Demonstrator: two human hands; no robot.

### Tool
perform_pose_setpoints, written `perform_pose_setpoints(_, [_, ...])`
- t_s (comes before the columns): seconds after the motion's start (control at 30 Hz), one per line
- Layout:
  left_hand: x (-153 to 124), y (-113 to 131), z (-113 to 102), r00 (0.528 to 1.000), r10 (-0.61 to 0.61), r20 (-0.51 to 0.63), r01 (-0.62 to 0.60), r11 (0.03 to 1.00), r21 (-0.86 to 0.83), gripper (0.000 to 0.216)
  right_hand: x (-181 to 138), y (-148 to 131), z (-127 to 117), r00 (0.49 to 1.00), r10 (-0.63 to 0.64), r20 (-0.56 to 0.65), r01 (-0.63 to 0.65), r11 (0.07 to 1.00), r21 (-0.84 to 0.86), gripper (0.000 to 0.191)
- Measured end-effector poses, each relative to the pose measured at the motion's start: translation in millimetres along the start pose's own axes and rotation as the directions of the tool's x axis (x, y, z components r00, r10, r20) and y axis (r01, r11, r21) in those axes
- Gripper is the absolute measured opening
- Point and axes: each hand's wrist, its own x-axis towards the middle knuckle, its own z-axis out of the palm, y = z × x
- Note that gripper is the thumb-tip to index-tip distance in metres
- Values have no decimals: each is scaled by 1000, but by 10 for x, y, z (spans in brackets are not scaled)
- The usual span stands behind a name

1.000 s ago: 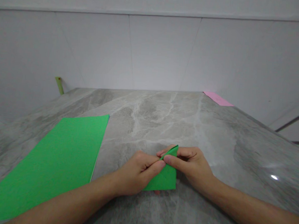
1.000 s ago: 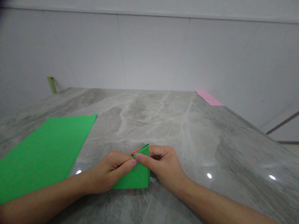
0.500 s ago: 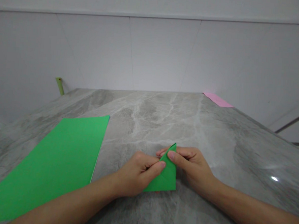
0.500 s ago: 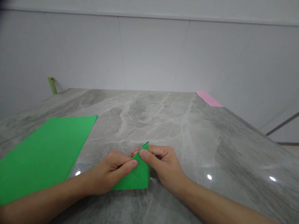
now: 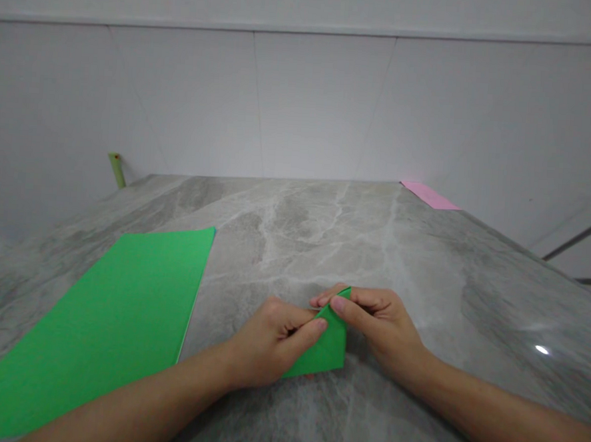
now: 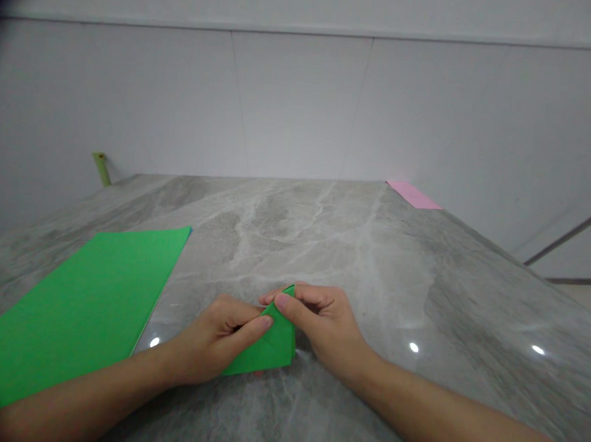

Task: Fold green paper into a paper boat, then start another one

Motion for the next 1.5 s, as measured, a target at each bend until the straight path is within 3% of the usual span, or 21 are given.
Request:
perform_pose_setpoints(0.2, [9, 21, -2, 1000, -7, 9, 7, 1000, -6, 47, 0, 34, 0, 998, -49, -42, 50, 998, 27, 32])
perform_pose_setpoints(0.43, [4, -21, 8, 1000, 9, 6, -9, 1000, -17, 47, 4, 7, 9, 999, -5, -44, 6, 1000, 17, 17])
perform_pose_setpoints(0.67, [-2, -4, -2, 1000, 26, 17, -26, 1000, -3, 45, 3, 48, -14, 998, -39, -59, 39, 999, 0, 18])
perform_pose_setpoints(0.93, [-9, -5, -7, 997, 26, 71, -24, 999, -32, 44, -3, 118, -50, 995, -57, -79, 63, 995, 83, 42])
perform_pose_setpoints(1.03, [-8, -11, -17, 996, 3, 85, 1, 999, -48, 44, 0, 103, -60, 995, -86, -55, 90, 994, 65, 47])
perform_pose_setpoints(1.13, [-4, -9, -28, 994, -23, 103, 32, 996, -84, 45, -11, 71, -59, 991, -127, -47, 126, 992, -29, 39])
perform_pose_setpoints(1.23, [-1, -11, -40, 993, -37, 109, 49, 994, -102, 45, -27, 40, -48, 992, -109, -69, 102, 990, -100, 30])
perform_pose_setpoints(1.33, [0, -24, -52, 990, -43, 132, 62, 988, -138, 46, -35, 21, -53, 990, -107, -96, 96, 989, -111, 34])
perform_pose_setpoints(1.5, [5, -65, -61, 954, -137, 267, 221, 922, -317, 45, -7, 52, -157, 967, -177, -186, 158, 981, -114, 29])
